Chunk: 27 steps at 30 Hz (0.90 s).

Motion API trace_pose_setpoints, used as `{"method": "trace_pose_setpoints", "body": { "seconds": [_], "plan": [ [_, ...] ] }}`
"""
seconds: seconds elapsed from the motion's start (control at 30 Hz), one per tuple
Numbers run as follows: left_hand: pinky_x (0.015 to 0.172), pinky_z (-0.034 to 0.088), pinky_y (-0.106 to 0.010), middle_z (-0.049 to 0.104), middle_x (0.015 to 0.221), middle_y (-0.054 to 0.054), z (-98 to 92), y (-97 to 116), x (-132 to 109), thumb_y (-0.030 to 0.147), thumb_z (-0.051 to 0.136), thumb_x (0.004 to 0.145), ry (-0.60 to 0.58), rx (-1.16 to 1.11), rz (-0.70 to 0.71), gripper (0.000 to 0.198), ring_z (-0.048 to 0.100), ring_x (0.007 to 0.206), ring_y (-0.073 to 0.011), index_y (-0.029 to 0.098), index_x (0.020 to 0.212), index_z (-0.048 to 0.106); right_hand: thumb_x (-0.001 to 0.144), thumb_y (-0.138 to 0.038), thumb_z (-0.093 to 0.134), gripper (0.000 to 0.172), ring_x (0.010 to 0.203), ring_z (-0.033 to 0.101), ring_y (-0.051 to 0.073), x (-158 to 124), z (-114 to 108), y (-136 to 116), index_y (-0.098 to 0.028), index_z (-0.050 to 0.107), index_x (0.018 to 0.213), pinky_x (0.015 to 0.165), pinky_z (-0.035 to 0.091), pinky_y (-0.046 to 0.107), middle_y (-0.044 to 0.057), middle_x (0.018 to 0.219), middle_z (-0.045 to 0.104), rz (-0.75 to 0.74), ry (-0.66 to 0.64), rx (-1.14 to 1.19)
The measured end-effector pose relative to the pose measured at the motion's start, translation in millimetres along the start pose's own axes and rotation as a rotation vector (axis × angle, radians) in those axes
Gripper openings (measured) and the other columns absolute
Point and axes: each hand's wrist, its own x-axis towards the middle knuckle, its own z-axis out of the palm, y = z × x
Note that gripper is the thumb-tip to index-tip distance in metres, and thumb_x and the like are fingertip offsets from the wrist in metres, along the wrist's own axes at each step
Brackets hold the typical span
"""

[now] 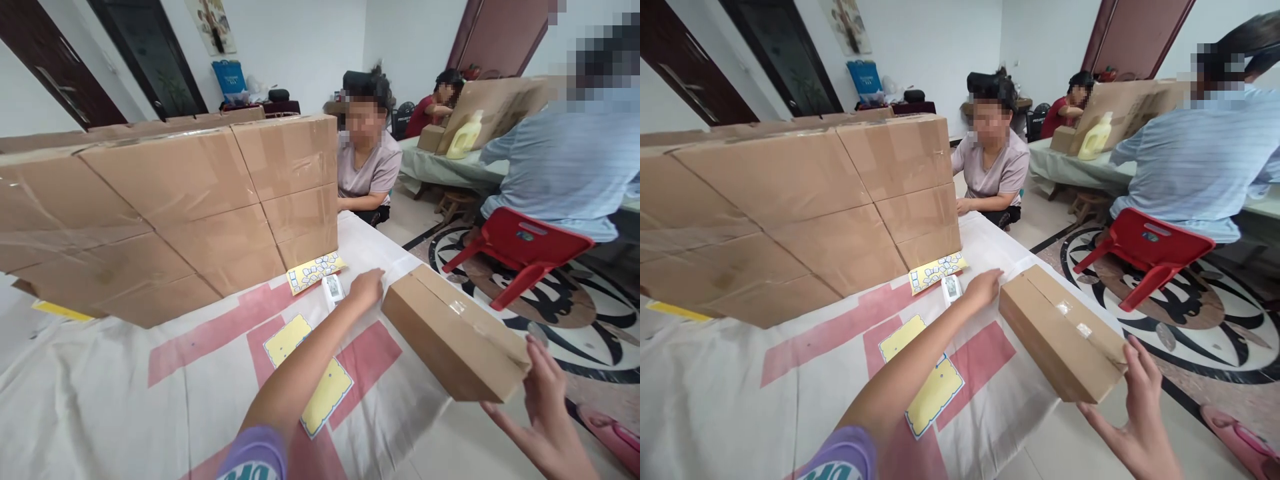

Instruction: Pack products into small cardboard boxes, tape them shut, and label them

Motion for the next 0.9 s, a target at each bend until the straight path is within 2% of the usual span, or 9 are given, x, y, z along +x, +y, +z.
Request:
{"method": "trace_pose_setpoints", "body": {
  "seconds": [0.13,0.23,0.37,0.47,0.6,0.7,0.8,0.83,0.9],
  "plan": [
    [0.103,0.050,-0.053,0.056,0.139,-0.011,15.2,-20,-22,0.040,0.063,0.094,-0.124,0.291,0.001,0.043,0.058,0.123,-0.0270,0.019,0.131,0.057,0.073,-0.059,0.073,0.082,0.146,0.031,0.046,10,12,-12,-0.047,0.043,0.149,0.111,0.035,0.071,0.009,0.152,0.039,0.018,0.021,-0.009],
    [0.106,0.047,-0.056,0.053,0.143,-0.012,22.1,-20,-29,0.040,0.063,0.094,-0.125,0.436,0.004,0.046,0.055,0.127,-0.0288,0.020,0.134,0.055,0.075,-0.061,0.072,0.077,0.144,0.032,0.047,43,40,-12,-0.031,0.051,0.143,0.113,0.031,0.069,0.014,0.148,0.038,0.005,0.037,-0.008],
    [0.109,0.044,-0.057,0.053,0.144,-0.012,16.7,-6,-50,0.040,0.062,0.094,-0.078,0.515,0.049,0.045,0.053,0.130,-0.0292,0.019,0.133,0.057,0.073,-0.064,0.073,0.080,0.143,0.034,0.041,121,109,-14,-0.021,0.054,0.138,0.114,0.034,0.058,0.018,0.146,0.036,-0.033,-0.003,0.035],
    [0.118,0.036,-0.053,0.051,0.149,-0.015,0.4,3,-86,0.034,0.053,0.098,-0.029,0.505,0.139,0.040,0.046,0.140,-0.0281,0.017,0.134,0.056,0.074,-0.065,0.071,0.082,0.144,0.032,0.041,188,170,-32,-0.017,0.053,0.138,0.112,0.033,0.058,0.024,0.149,0.031,0.009,-0.053,0.015],
    [0.119,0.038,-0.044,0.052,0.152,-0.008,-39.9,-11,-168,0.028,0.038,0.101,0.059,0.490,0.205,0.040,0.042,0.146,-0.0224,0.023,0.136,0.056,0.078,-0.055,0.071,0.084,0.145,0.029,0.046,258,226,-76,-0.021,0.042,0.148,0.109,0.027,0.066,0.025,0.161,0.016,0.103,-0.268,-0.048],
    [0.105,0.052,-0.042,0.061,0.144,-0.007,-78.6,-55,-253,0.023,0.041,0.098,0.116,0.508,0.219,0.037,0.053,0.137,-0.0243,0.024,0.126,0.064,0.068,-0.048,0.080,0.108,0.146,0.024,0.051,276,240,-106,-0.019,0.026,0.157,0.110,0.023,0.069,0.027,0.165,0.009,0.143,-0.370,-0.062],
    [0.094,0.059,-0.035,0.066,0.138,-0.004,-116.1,-118,-356,0.024,0.055,0.090,0.351,0.563,0.210,0.042,0.062,0.127,-0.0231,0.032,0.131,0.062,0.073,-0.042,0.073,0.113,0.153,0.012,0.043,243,236,-135,-0.011,0.009,0.160,0.116,0.017,0.065,0.028,0.165,0.014,0.029,-0.215,0.018],
    [0.091,0.061,-0.034,0.067,0.135,-0.002,-127.8,-139,-391,0.025,0.059,0.087,0.418,0.552,0.137,0.045,0.064,0.124,-0.0235,0.036,0.132,0.062,0.077,-0.040,0.068,0.102,0.154,0.015,0.038,220,234,-148,-0.012,0.013,0.159,0.119,0.017,0.061,0.025,0.165,0.020,-0.062,-0.134,0.077],
    [0.081,0.064,-0.035,0.073,0.125,0.002,-150.7,-176,-456,0.032,0.063,0.083,0.575,0.484,-0.021,0.040,0.071,0.111,-0.0260,0.043,0.120,0.067,0.087,-0.037,0.060,0.061,0.147,0.032,0.033,165,234,-182,-0.020,0.045,0.144,0.118,0.026,0.056,0.018,0.157,0.039,-0.261,-0.082,0.238]
  ]
}}
